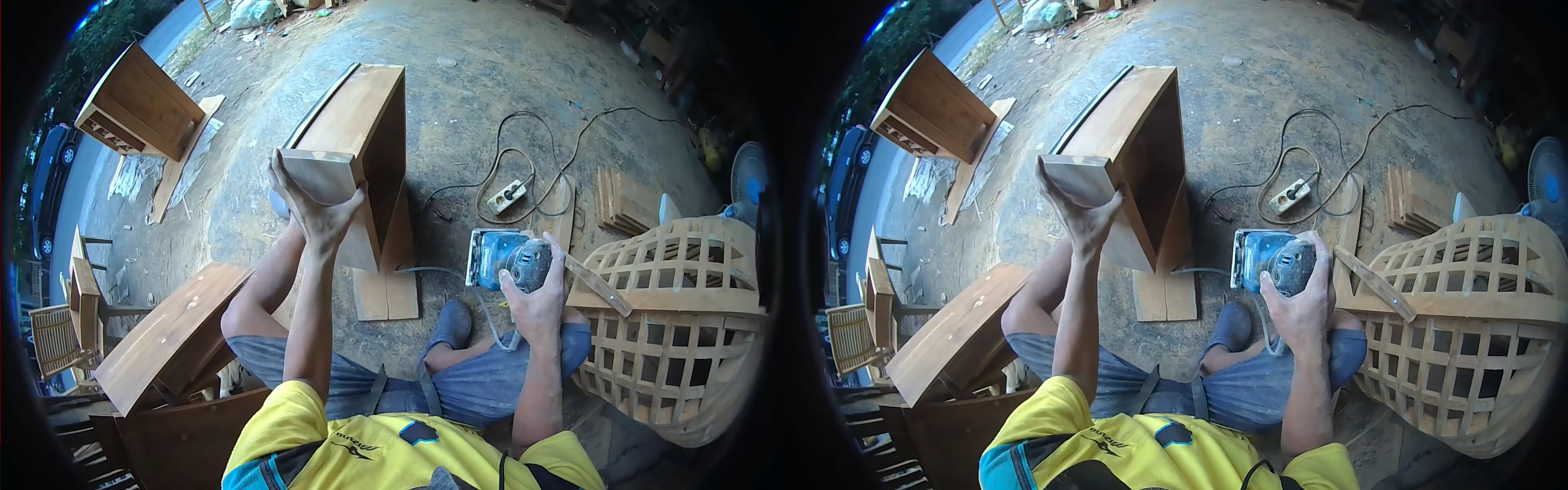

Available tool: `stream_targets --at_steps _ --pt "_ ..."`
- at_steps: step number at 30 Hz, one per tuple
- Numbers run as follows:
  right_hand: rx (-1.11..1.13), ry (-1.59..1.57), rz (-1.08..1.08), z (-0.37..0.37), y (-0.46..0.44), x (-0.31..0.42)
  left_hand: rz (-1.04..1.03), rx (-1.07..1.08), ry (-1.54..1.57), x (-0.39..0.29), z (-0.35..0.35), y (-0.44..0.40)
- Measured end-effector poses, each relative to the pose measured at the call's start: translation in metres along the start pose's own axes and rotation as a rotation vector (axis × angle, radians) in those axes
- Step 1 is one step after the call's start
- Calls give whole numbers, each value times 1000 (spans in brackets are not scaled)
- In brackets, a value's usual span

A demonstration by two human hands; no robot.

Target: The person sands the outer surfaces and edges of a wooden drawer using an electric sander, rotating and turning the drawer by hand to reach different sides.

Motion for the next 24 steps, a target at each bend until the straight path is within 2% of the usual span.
stream_targets --at_steps 5,7,9,11,13,15,17,19,21,24 --pt "176 -174 -31 -2 -33 27 61 13 1 24 29 66" --pt "298 -180 120 -9 -49 53 83 19 -21 32 35 91" --pt "387 -149 124 -23 -57 81 92 27 39 37 35 109" --pt "446 87 492 -41 -56 119 97 -1 51 39 34 121" --pt "513 105 514 -68 -46 149 83 -19 172 39 32 128" --pt "593 72 643 -95 -34 179 129 -21 166 37 34 125" --pt "618 100 716 -117 -29 201 236 -9 289 38 35 123" --pt "718 184 775 -141 -26 218 284 -13 295 43 33 130" --pt "765 281 784 -163 -24 229 353 109 234 47 29 137" --pt "783 336 849 -193 -21 248 377 81 268 45 33 136"
Point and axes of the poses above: each hand's wrist, its own y-axis away from the middle knuckle, its own z-axis out of the back of the hand, x = y × z, the point moved 6 cm from there along -y, towards the middle knuckle, and after that the axes turned 5 degrees about -y, right-handed, at the moved point
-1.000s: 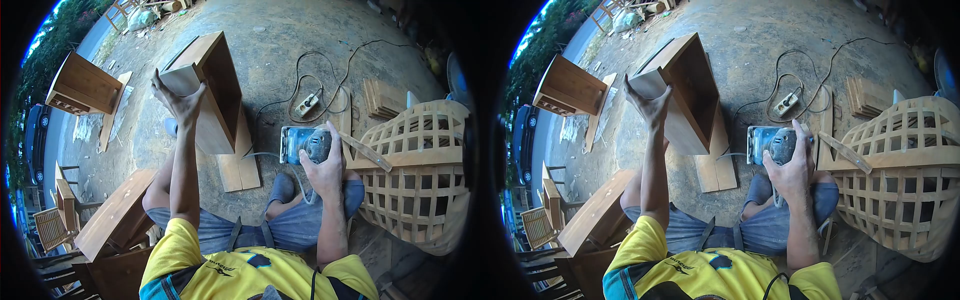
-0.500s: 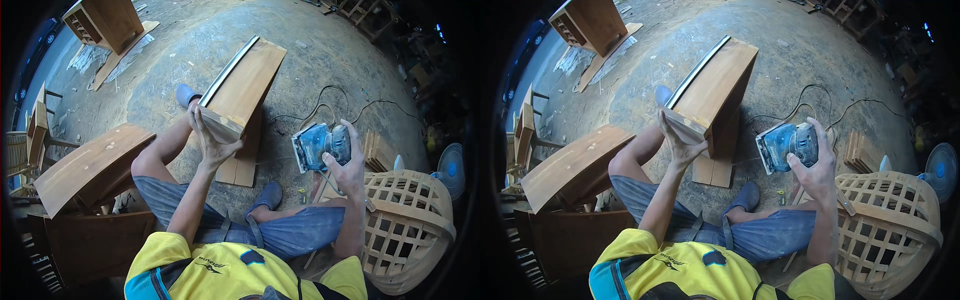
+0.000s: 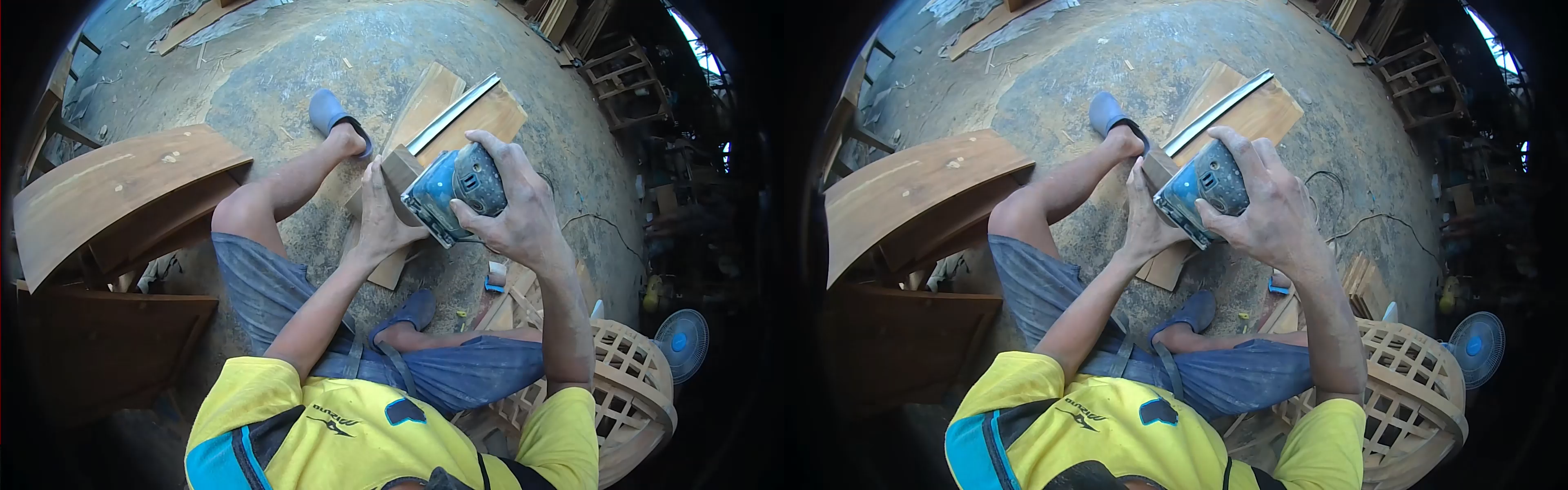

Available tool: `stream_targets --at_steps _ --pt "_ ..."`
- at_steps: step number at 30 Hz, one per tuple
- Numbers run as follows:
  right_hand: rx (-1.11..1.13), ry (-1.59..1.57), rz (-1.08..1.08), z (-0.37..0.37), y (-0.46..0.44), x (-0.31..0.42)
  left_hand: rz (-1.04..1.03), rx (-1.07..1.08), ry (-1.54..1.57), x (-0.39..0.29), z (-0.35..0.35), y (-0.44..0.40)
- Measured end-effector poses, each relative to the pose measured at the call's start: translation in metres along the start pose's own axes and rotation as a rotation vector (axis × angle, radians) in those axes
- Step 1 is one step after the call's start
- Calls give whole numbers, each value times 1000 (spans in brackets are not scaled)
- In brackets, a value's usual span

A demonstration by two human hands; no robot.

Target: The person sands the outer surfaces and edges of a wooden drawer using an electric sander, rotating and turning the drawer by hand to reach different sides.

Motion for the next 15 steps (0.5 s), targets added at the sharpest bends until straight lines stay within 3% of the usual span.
stream_targets --at_steps 6,12,15 --pt "-47 -8 112 -24 -76 15 -66 26 74 -6 -1 -4" --pt "5 -12 43 7 21 2 26 -51 39 5 -1 5" --pt "-27 -3 -7 12 18 2 26 1 10 -2 0 3"
Point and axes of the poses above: each hand's wrist, its own y-axis away from the middle knuckle, its own z-axis out of the back of the hand, x = y × z, the point moved 6 cm from there along -y, towards the middle knuckle, and after that the axes turned 5 degrees about -y, right-handed, at the moved point
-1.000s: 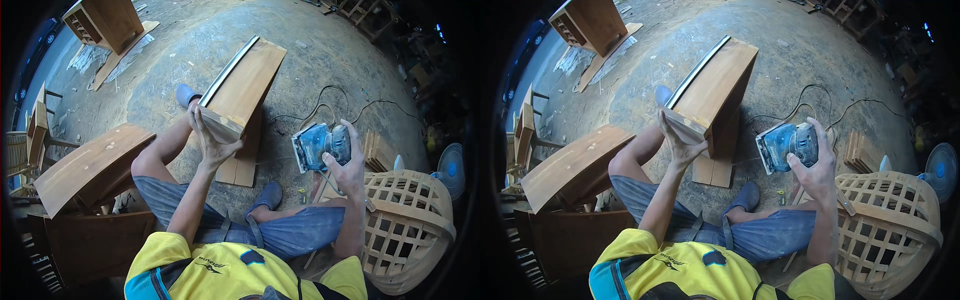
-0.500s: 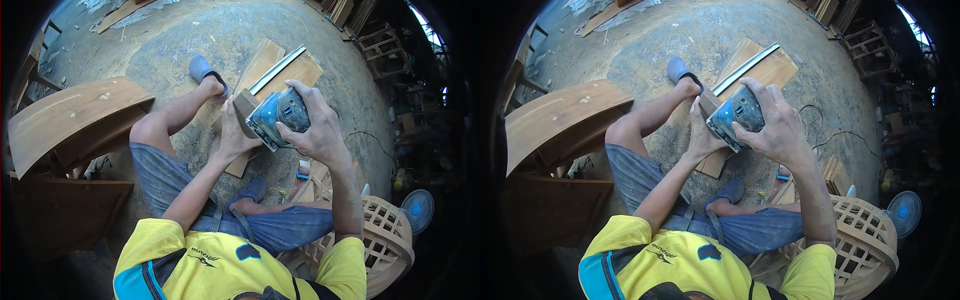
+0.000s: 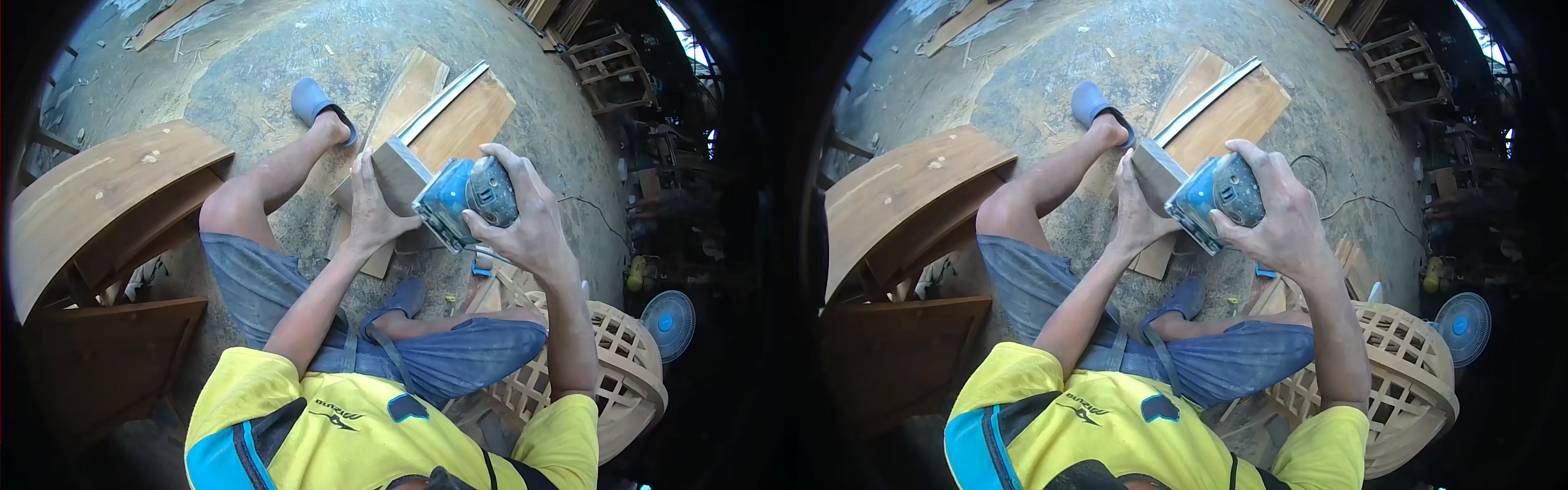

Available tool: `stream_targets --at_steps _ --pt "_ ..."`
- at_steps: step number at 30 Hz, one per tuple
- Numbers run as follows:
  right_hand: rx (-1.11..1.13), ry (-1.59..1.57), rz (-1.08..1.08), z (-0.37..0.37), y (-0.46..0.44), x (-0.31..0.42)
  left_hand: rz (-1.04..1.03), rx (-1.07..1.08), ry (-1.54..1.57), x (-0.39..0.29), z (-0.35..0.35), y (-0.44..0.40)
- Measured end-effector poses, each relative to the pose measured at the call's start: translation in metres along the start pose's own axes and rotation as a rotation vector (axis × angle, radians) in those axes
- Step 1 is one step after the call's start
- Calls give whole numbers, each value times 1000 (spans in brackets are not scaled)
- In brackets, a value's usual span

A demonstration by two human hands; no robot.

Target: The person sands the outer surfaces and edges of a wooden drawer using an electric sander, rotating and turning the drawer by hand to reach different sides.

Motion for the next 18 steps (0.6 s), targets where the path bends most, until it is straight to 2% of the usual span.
stream_targets --at_steps 2,3,4,6,8,10,11,14,18 --pt "1 -5 53 -14 -31 5 1 -11 32 -1 3 -3" --pt "-20 4 120 -23 -52 7 -46 -6 -109 -3 0 -7" --pt "-16 10 117 -33 -74 8 -65 10 -116 -3 0 -7" --pt "-29 13 101 -45 -95 7 -90 12 33 0 2 -6" --pt "-58 22 183 -47 -101 10 -75 1 55 -2 5 -5" --pt "-11 40 123 -31 -72 10 -106 92 -92 -14 8 -11" --pt "17 9 75 -23 -52 8 -102 48 -133 -12 5 -12" --pt "54 -9 -58 -5 8 -6 -33 -17 26 2 0 1" --pt "31 -2 -112 0 20 -11 -50 3 3 7 -6 0"
Point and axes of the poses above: each hand's wrist, its own y-axis away from the middle knuckle, its own z-axis out of the back of the hand, x = y × z, the point moved 6 cm from there along -y, towards the middle knuckle, and after that the axes turned 5 degrees about -y, right-handed, at the moved point
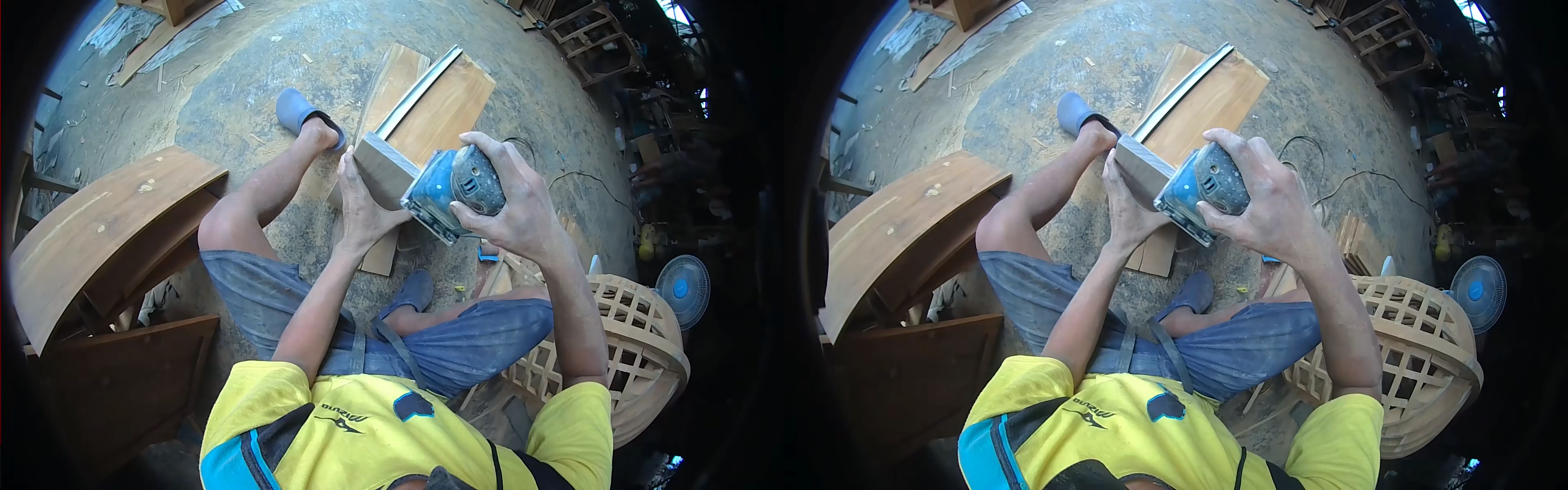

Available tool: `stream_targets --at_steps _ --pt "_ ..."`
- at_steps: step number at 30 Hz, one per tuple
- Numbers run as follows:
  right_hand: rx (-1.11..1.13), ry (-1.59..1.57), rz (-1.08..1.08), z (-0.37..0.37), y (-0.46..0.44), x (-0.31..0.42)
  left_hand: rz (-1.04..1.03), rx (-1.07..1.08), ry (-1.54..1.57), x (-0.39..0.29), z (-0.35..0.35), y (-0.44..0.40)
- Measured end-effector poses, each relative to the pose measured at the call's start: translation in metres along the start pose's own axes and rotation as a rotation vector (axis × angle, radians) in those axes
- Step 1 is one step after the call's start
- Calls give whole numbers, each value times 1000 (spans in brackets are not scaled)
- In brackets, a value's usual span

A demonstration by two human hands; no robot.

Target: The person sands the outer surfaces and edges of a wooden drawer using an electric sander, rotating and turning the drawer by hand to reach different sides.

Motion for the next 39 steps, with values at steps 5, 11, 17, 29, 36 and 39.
stream_targets --at_steps 5,11,17,29,36,39 --pt "-83 75 221 -35 -88 26 -20 57 -62 2 1 -4" --pt "-38 202 199 -45 -83 54 -61 64 11 -11 8 -10" --pt "-65 380 331 -44 33 54 -31 -73 -6 -1 3 -4" --pt "-127 315 284 -74 -105 94 -21 128 -76 -7 2 -5" --pt "2 45 52 -12 -24 22 69 -15 30 -3 9 -4" --pt "-79 25 69 0 -3 8 16 -23 15 -4 4 -2"
Point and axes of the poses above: each hand's wrist, its own y-axis away from the middle knuckle, its own z-axis out of the back of the hand, x = y × z, the point moved 6 cm from there along -y, towards the middle knuckle, and after that the axes turned 5 degrees about -y, right-handed, at the moved point
